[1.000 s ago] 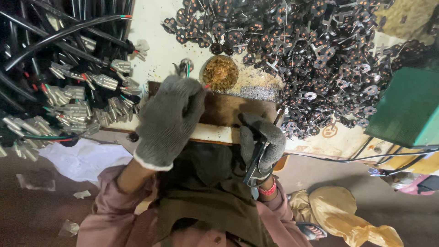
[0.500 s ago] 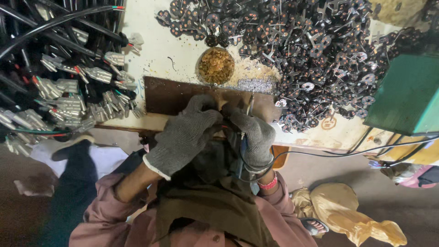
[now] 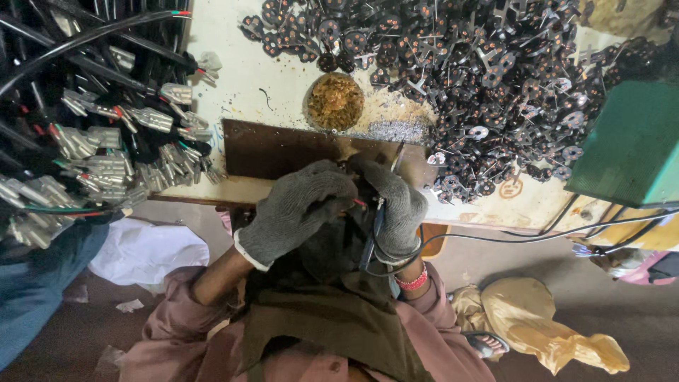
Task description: The person sits at a workbench assembling small black electrical components, repeatedly picking a component, inserting wires or contacts into it by hand, and using a small hand tool to press or secure the parts, placing finished units with a large pile of similar components on the bench.
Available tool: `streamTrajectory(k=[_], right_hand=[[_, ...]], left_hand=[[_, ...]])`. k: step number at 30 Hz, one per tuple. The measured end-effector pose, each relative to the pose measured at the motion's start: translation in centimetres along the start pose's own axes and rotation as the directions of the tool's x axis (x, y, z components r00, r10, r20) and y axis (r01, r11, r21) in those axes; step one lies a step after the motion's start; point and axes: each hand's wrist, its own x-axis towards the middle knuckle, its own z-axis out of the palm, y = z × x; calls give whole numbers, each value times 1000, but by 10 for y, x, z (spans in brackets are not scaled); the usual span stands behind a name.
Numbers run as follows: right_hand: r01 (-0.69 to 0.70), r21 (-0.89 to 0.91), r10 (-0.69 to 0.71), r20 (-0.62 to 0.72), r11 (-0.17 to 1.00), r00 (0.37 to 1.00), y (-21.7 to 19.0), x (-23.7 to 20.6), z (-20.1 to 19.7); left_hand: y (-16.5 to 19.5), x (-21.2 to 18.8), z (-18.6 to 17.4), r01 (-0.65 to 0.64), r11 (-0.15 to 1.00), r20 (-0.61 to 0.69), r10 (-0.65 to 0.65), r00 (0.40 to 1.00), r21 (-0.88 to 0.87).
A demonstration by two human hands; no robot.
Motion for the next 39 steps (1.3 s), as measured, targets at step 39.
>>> streamTrajectory(k=[39], right_hand=[[329, -180, -304, 153, 927, 940, 4, -5, -16]], left_hand=[[-11, 11, -2, -35, 905, 28, 26, 999, 424]])
